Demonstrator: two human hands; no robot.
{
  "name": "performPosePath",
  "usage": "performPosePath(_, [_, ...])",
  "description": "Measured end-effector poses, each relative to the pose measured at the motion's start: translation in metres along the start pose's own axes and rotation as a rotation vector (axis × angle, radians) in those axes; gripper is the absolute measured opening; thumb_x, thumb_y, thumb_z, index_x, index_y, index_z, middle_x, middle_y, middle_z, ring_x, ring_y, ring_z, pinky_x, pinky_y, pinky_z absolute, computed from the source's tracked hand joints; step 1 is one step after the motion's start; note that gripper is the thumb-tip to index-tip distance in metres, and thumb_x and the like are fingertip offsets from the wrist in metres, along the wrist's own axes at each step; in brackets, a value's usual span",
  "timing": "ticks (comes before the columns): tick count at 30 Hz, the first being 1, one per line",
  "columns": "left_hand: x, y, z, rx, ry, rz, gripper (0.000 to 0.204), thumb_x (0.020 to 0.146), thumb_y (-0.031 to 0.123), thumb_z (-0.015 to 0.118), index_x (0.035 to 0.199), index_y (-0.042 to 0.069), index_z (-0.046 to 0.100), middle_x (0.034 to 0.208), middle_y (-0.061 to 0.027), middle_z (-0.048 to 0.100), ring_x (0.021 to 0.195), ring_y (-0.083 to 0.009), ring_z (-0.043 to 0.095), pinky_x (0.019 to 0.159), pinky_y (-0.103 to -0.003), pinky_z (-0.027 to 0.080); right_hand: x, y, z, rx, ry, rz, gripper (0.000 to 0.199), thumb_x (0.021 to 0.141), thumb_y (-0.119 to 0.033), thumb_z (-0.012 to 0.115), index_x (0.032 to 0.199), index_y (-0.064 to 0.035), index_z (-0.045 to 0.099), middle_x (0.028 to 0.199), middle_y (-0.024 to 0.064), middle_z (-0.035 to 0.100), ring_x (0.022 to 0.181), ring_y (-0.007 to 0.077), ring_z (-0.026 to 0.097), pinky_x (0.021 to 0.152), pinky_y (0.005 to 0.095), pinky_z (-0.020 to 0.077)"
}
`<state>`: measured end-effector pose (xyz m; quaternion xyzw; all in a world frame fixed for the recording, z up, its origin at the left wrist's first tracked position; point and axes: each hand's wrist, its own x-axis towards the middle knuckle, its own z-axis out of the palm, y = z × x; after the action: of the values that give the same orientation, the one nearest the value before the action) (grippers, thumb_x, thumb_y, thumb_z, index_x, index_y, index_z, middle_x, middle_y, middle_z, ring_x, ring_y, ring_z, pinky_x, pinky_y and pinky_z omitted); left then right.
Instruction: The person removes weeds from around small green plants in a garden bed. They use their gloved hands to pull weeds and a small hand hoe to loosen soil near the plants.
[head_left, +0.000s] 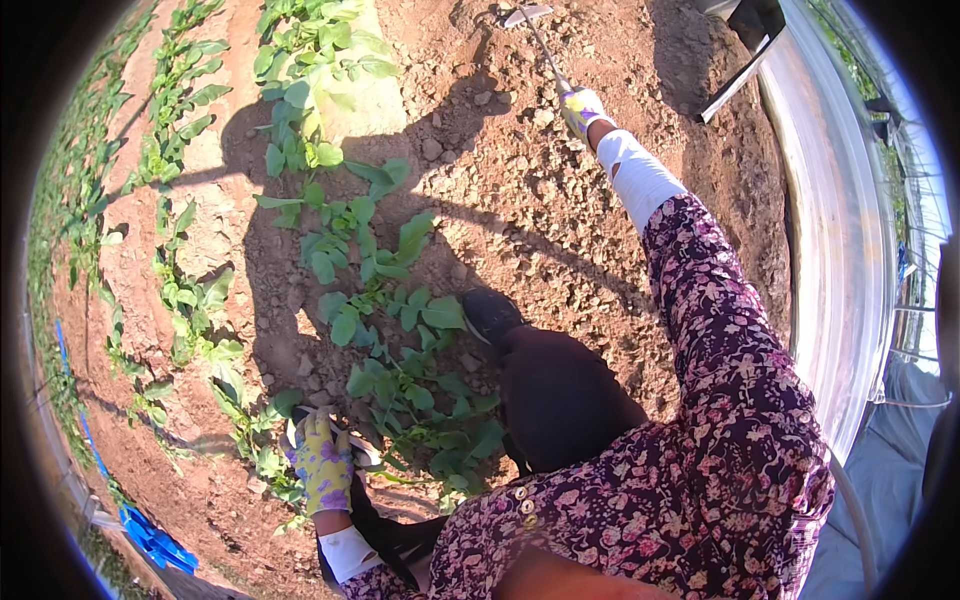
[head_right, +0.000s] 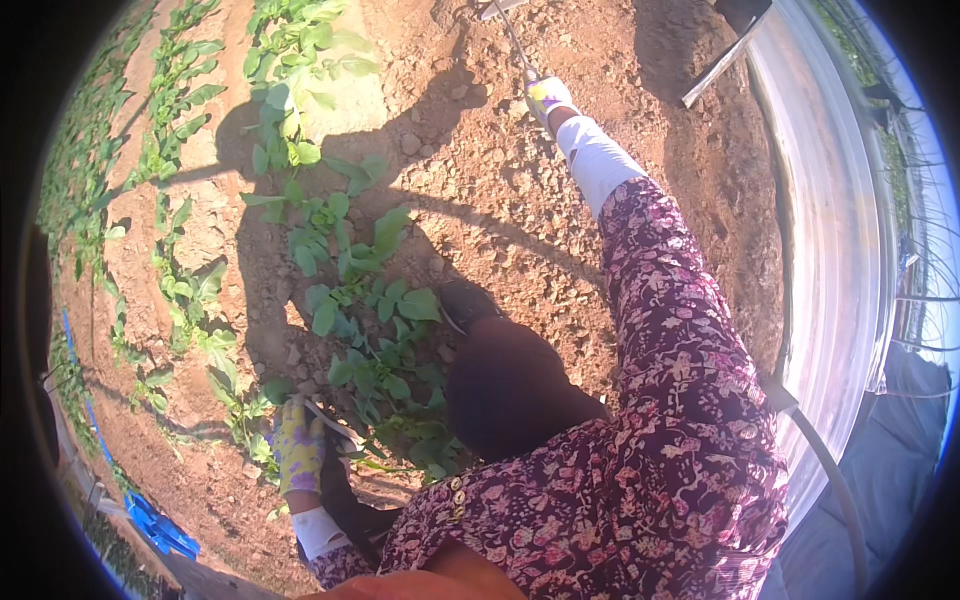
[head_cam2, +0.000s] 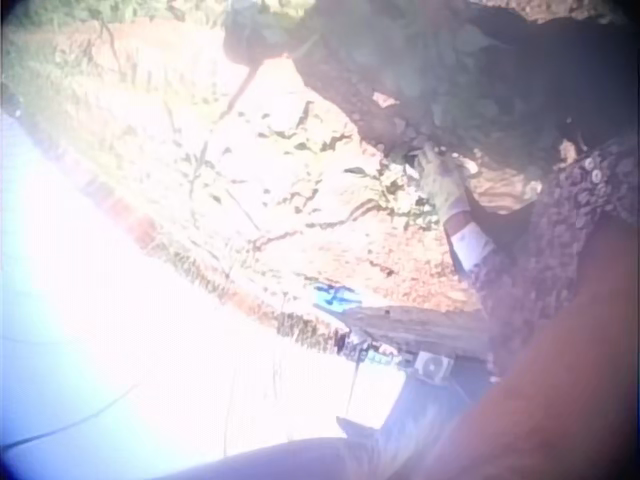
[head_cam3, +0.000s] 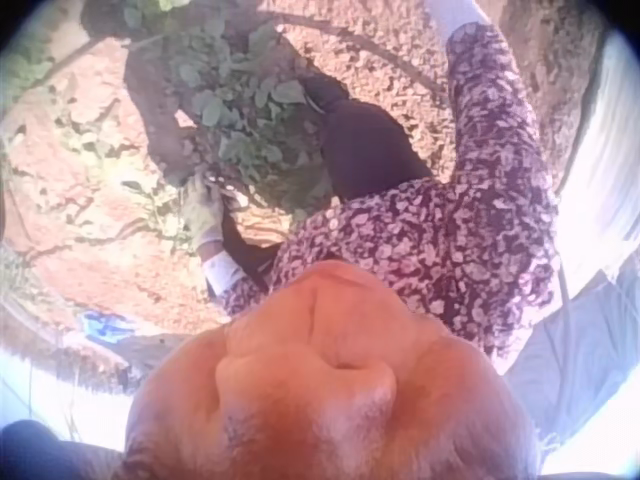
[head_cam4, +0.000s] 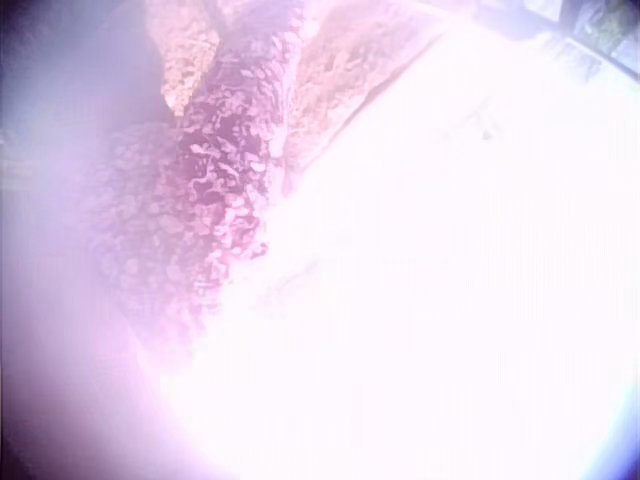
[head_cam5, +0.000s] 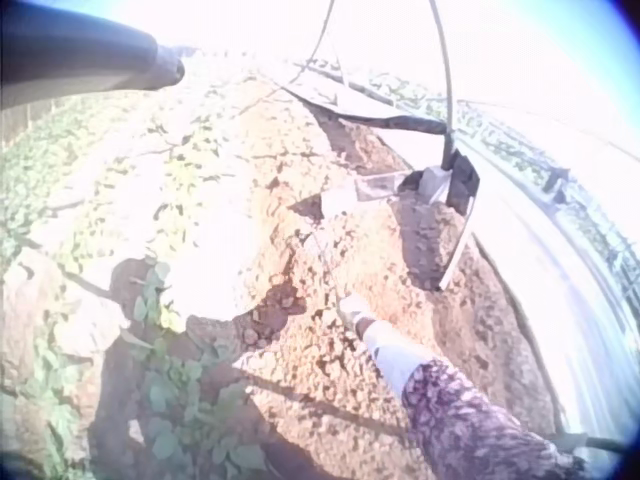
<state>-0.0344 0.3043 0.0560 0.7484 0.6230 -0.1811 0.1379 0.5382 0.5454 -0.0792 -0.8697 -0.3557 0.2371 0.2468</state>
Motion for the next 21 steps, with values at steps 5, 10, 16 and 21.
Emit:
performPosePath(5, [0.006,0.004,-0.009,-0.008,-0.032,-0.013,0.046,0.081,0.025,0.06,0.122,0.007,0.05,0.121,-0.0111,0.053,0.117,-0.0253,0.045,0.106,-0.05,0.015,0.014,0.007,-0.008,-0.032,-0.11,0.067,0.062,0.089,-0.055,0.035,0.105,-0.0013,0.06,0.086,0.0182,0.064,0.081,0.0302,0.063,0.071,0.0389,0.0486])
performPosePath(10, [-0.001,-0.001,-0.004,0.028,-0.002,-0.004,0.049,0.08,0.024,0.06,0.125,0.011,0.047,0.124,-0.0105,0.052,0.119,-0.0266,0.045,0.105,-0.054,0.016,-0.044,0.083,-0.013,-0.093,-0.068,0.017,0.068,0.088,-0.06,0.036,0.109,-0.0002,0.057,0.089,0.019,0.063,0.082,0.0301,0.061,0.073,0.0371,0.0462])
performPosePath(16, [0.002,0.014,-0.011,-0.011,-0.034,-0.017,0.048,0.081,0.027,0.058,0.125,0.01,0.048,0.122,-0.0101,0.052,0.117,-0.0257,0.045,0.104,-0.052,0.017,-0.139,0.21,-0.037,0.014,0.003,0.183,0.06,0.086,-0.059,0.046,0.097,-0.0017,0.062,0.075,0.0123,0.062,0.065,0.0217,0.057,0.06,0.0335,0.0441])
performPosePath(21, [-0.008,0.003,-0.009,0.044,-0.018,-0.045,0.048,0.08,0.026,0.059,0.124,0.011,0.048,0.123,-0.0101,0.051,0.117,-0.025,0.045,0.104,-0.053,0.018,-0.183,0.167,-0.063,0.398,0.03,0.272,0.047,0.087,-0.049,0.053,0.085,-0.003,0.063,0.058,-0.0018,0.05,0.047,0.0075,0.04,0.043,0.0253,0.0308])
